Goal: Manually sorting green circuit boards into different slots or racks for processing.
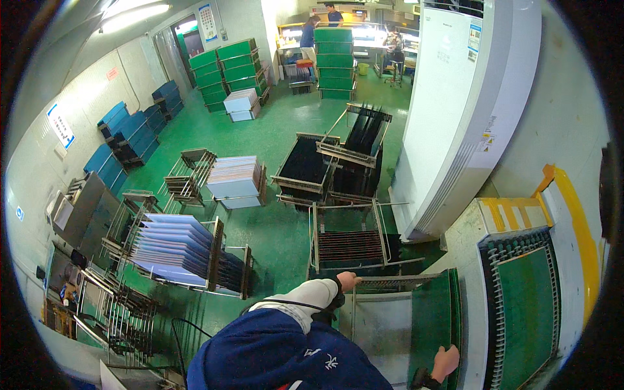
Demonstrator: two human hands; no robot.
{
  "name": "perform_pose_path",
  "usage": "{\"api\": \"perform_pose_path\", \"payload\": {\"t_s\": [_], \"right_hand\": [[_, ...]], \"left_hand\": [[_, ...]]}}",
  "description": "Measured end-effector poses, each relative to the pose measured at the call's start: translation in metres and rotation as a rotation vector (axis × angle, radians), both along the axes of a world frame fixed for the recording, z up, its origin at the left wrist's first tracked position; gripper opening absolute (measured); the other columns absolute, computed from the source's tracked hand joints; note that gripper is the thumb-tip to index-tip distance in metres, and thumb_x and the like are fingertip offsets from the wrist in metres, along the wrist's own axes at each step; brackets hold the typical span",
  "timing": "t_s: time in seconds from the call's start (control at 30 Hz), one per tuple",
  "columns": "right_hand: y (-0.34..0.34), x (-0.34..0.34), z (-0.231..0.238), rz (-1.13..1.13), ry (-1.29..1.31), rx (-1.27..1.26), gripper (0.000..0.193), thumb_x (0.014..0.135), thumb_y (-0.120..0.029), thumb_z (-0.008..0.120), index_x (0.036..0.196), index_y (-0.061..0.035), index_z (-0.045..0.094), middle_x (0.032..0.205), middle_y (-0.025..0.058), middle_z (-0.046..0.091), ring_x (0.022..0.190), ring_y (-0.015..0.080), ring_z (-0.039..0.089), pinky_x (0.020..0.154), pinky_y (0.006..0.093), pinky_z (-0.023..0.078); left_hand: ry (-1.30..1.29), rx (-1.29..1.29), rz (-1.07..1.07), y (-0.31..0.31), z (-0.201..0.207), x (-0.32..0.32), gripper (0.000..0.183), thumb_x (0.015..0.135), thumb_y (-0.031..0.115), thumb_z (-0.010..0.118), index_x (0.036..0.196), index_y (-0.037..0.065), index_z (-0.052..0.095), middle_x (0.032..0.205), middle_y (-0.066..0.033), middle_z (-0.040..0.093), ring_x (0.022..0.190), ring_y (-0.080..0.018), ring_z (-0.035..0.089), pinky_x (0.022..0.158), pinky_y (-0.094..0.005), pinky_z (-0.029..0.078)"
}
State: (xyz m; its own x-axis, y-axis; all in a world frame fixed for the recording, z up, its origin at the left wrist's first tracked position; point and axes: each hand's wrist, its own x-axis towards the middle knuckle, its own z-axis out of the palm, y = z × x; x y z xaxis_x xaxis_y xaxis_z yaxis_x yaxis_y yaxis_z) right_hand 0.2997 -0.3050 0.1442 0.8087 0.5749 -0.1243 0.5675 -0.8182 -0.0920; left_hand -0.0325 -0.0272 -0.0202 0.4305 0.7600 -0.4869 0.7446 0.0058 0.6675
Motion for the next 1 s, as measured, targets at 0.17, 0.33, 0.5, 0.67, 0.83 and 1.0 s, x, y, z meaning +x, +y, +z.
{"api": "perform_pose_path", "payload": {"t_s": [0.17, 0.33, 0.5, 0.67, 0.83, 1.0], "right_hand": [[-0.003, 0.003, -0.006, 0.003, -0.028, 0.02, 0.039, 0.069, -0.021, 0.068, 0.1, 0.0017, 0.058, 0.097, 0.0178, 0.06, 0.092, 0.0321, 0.057, 0.077, 0.0403, 0.045], [0.001, -0.004, 0.007, -0.024, 0.005, -0.003, 0.039, 0.069, -0.02, 0.067, 0.1, 0.0016, 0.058, 0.097, 0.0181, 0.06, 0.091, 0.0324, 0.057, 0.076, 0.0403, 0.046], [0.0, -0.002, 0.005, -0.008, 0.0, -0.001, 0.039, 0.069, -0.02, 0.067, 0.101, 0.0012, 0.058, 0.097, 0.018, 0.06, 0.091, 0.0325, 0.057, 0.075, 0.0401, 0.046], [-0.002, 0.002, -0.004, -0.009, -0.027, 0.002, 0.04, 0.069, -0.02, 0.067, 0.101, 0.001, 0.058, 0.098, 0.0176, 0.06, 0.092, 0.0323, 0.057, 0.076, 0.0399, 0.046], [-0.002, 0.002, -0.005, -0.01, -0.042, 0.007, 0.04, 0.069, -0.021, 0.068, 0.101, 0.0011, 0.058, 0.098, 0.0173, 0.06, 0.092, 0.032, 0.057, 0.077, 0.0399, 0.045], [-0.003, 0.006, -0.013, 0.011, -0.05, 0.028, 0.04, 0.067, -0.021, 0.068, 0.1, 0.0008, 0.058, 0.095, 0.0171, 0.06, 0.09, 0.0325, 0.057, 0.075, 0.0405, 0.046]], "left_hand": [[-0.011, 0.006, 0.005, -0.002, 0.006, 0.003, 0.05, 0.088, 0.043, 0.039, 0.094, -0.003, 0.058, 0.085, -0.0192, 0.061, 0.077, -0.0323, 0.06, 0.068, -0.0404, 0.048], [0.0, -0.046, 0.009, -0.004, 0.019, 0.003, 0.048, 0.088, 0.042, 0.039, 0.093, -0.001, 0.06, 0.09, -0.0194, 0.061, 0.085, -0.0325, 0.058, 0.075, -0.0401, 0.045], [0.039, -0.07, -0.018, -0.001, 0.018, 0.002, 0.049, 0.088, 0.044, 0.038, 0.095, 0.0, 0.059, 0.095, -0.019, 0.06, 0.091, -0.0327, 0.056, 0.079, -0.0401, 0.043], [0.018, -0.125, 0.015, -0.002, 0.021, 0.002, 0.05, 0.088, 0.044, 0.038, 0.097, -0.001, 0.058, 0.094, -0.019, 0.06, 0.091, -0.0334, 0.056, 0.078, -0.041, 0.044], [0.059, -0.064, -0.018, -0.001, 0.018, 0.003, 0.05, 0.088, 0.044, 0.038, 0.097, -0.001, 0.058, 0.094, -0.0191, 0.06, 0.089, -0.0338, 0.057, 0.076, -0.0416, 0.046], [0.027, 0.124, -0.093, 0.0, 0.004, -0.002, 0.05, 0.088, 0.045, 0.038, 0.096, 0.0, 0.058, 0.092, -0.019, 0.06, 0.085, -0.0336, 0.058, 0.075, -0.0414, 0.046]]}}
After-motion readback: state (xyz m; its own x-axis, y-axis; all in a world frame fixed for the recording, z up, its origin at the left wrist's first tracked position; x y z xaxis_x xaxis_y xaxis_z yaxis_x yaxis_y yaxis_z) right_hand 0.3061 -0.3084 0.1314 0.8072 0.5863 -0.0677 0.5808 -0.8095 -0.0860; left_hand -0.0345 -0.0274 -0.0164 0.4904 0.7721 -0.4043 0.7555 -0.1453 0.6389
